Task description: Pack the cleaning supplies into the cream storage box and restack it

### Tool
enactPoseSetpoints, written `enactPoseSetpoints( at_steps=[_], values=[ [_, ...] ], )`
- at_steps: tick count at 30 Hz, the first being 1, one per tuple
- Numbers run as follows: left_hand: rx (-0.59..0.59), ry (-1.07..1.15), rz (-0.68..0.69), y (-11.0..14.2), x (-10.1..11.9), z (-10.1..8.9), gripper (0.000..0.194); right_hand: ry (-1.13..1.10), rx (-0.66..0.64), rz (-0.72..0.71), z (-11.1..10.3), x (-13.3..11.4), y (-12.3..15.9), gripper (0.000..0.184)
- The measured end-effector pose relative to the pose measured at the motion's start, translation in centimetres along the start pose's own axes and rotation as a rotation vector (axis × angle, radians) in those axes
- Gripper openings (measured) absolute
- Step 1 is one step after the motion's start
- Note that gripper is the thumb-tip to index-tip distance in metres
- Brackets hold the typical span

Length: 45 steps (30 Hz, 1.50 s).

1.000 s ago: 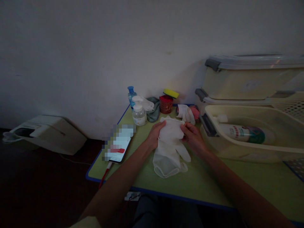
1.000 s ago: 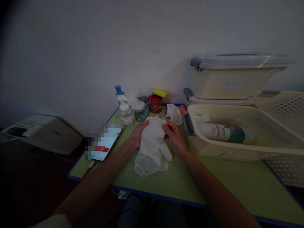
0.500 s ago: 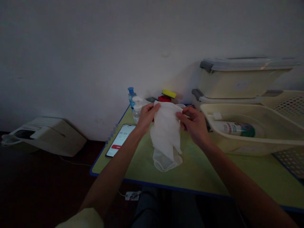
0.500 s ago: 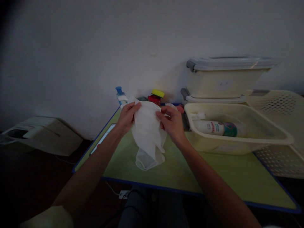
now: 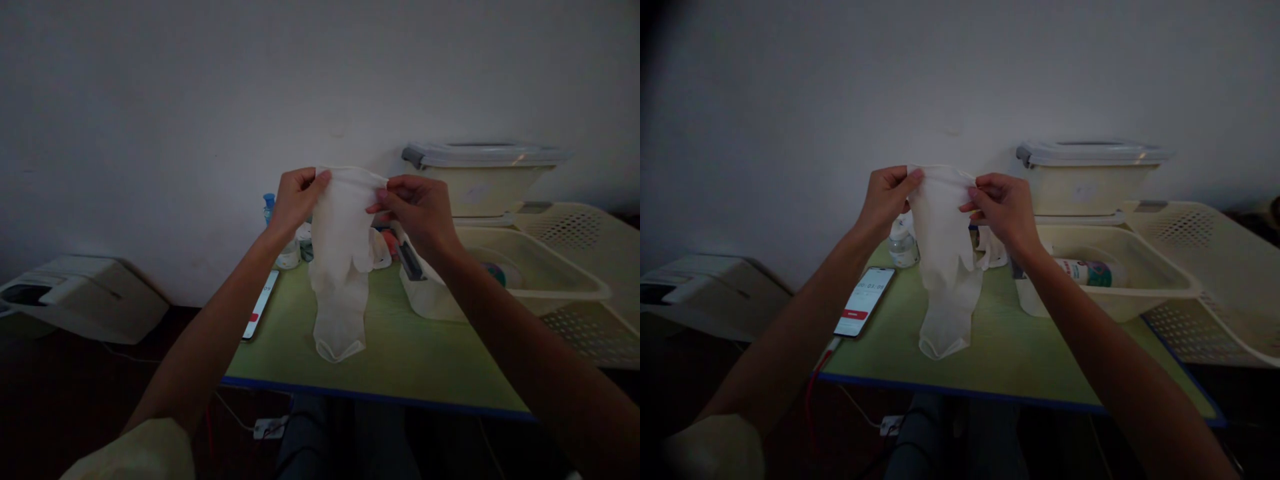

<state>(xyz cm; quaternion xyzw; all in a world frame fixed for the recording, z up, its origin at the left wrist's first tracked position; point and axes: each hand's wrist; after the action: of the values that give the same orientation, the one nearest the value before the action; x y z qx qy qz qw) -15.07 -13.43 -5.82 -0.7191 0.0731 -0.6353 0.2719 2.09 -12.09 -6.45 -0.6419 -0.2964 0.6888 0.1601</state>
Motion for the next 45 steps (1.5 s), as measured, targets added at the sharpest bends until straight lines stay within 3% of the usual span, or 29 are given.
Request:
enactPoseSetpoints(
  at_steps=[7,18,21,24,28,30,34,36,39,41,45],
  values=[
    [-0.022,-0.066,0.051,-0.1,0.9,0.2,0.024,0.054,0.032,-0.094,0.1,0.1,-0.6,0.010],
    [-0.062,-0.019,0.040,0.2,1.6,0.2,0.025,0.005,0.011,-0.038,-0.3,-0.3,-0.5,0.014],
    [-0.169,-0.001,0.050,0.8,2.1,0.5,0.021,-0.056,-0.094,0.023,-0.1,-1.0,-0.4,0.023],
    [-0.362,-0.014,0.081,1.7,2.6,0.9,0.009,-0.093,-0.187,0.057,0.2,-1.6,-0.3,0.036],
    [-0.540,-0.063,0.138,2.4,2.5,1.3,0.016,-0.079,-0.216,-0.007,0.3,-1.5,0.0,0.033],
    [-0.486,-0.096,0.190,2.3,2.2,1.5,0.017,-0.054,-0.235,-0.040,0.1,-1.2,0.0,0.034],
    [-0.167,-0.110,0.284,1.9,1.7,1.8,0.013,0.018,-0.221,-0.050,-0.2,-0.9,-0.1,0.030],
    [-0.096,-0.093,0.253,1.9,1.7,1.9,0.015,0.043,-0.223,-0.036,-0.3,-1.0,-0.2,0.029],
    [-0.249,-0.080,0.066,2.4,2.0,1.8,0.010,0.044,-0.250,-0.005,-0.3,-1.5,0.0,0.029],
    [-0.382,-0.090,-0.074,2.9,2.2,1.7,0.026,0.035,-0.250,0.014,-0.2,-1.8,0.2,0.029],
    [-0.378,-0.051,-0.161,3.4,2.0,1.6,0.036,0.035,-0.202,0.050,-0.4,-1.7,0.5,0.031]
  ],
)
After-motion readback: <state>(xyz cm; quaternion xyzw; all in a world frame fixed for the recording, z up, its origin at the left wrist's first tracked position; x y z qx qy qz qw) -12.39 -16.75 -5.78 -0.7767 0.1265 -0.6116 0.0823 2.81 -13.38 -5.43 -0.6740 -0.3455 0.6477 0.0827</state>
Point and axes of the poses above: each hand's wrist, its own y-axis away from the middle knuckle, its own z-axis out of the palm, x = y × z, and after that the axes turned 4 degrees about -z, right-handed
